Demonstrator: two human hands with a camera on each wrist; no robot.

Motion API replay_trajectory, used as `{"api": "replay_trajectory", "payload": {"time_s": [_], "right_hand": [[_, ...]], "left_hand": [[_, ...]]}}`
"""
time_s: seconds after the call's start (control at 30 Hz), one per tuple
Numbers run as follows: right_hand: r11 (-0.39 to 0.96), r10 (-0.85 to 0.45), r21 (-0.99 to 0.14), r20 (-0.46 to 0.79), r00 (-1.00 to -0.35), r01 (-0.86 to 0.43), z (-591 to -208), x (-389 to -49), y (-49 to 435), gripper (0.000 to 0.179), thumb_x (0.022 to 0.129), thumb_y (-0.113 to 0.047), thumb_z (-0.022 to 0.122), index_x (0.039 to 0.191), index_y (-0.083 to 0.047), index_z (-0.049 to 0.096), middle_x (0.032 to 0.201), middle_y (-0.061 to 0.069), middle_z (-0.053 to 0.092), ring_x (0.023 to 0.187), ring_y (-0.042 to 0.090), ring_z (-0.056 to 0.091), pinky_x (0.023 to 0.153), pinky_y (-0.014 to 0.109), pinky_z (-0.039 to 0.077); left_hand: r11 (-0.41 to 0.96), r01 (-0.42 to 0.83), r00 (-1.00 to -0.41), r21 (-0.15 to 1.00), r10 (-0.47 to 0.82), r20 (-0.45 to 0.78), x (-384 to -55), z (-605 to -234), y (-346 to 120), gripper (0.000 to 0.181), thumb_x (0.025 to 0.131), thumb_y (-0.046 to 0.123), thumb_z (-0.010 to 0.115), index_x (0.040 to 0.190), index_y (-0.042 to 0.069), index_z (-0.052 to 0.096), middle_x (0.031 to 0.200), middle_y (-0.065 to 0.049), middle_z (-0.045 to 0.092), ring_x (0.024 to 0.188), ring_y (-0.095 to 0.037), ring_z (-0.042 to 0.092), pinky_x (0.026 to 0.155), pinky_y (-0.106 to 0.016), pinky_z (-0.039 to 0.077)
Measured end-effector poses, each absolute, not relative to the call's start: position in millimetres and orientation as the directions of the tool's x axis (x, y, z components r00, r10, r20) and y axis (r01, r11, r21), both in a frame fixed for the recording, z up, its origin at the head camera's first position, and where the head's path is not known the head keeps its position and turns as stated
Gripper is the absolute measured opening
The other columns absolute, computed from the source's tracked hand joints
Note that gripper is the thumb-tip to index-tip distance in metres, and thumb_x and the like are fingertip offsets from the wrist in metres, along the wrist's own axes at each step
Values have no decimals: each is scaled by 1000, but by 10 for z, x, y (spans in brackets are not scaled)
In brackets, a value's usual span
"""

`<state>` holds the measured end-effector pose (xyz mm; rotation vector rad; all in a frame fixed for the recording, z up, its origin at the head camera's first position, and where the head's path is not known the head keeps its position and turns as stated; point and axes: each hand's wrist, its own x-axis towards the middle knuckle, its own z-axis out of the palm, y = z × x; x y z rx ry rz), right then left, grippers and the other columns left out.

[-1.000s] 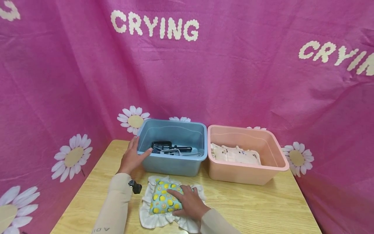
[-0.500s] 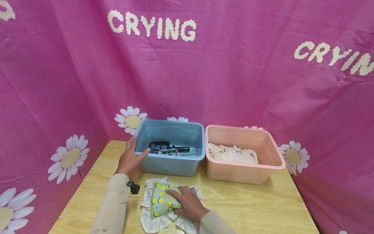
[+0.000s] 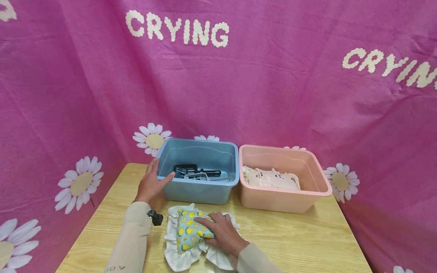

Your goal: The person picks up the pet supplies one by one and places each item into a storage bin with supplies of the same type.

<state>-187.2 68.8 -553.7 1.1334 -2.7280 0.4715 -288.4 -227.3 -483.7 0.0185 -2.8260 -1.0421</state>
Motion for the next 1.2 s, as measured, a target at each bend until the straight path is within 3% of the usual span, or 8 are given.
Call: {"api": "replay_trajectory", "payload": {"time_s": [0.6, 1.2], "right_hand": [[662, -635, -277, 285, -718, -696, -5169, -1838, 1110, 78, 78, -32, 80, 143, -45, 39, 122, -4, 54, 107, 15, 50, 83, 37, 33], [692, -584, -217, 394, -710, -689, -4889, -1730, 1600, 80, 74, -31, 82, 142, -43, 43, 117, -3, 55, 106, 16, 48, 80, 38, 33]], "left_hand": [[765, 31, -993, 644, -50, 108, -2929, -4808, -2253, 102, 83, 70, 54, 156, 14, 10, 161, -11, 6, 138, -44, 26, 105, -67, 26], [756, 16, -995, 654, -50, 81, -2910, -4818, -2280, 103, 82, 69, 57, 156, 15, 11, 161, -10, 7, 137, -44, 27, 103, -69, 28]]}}
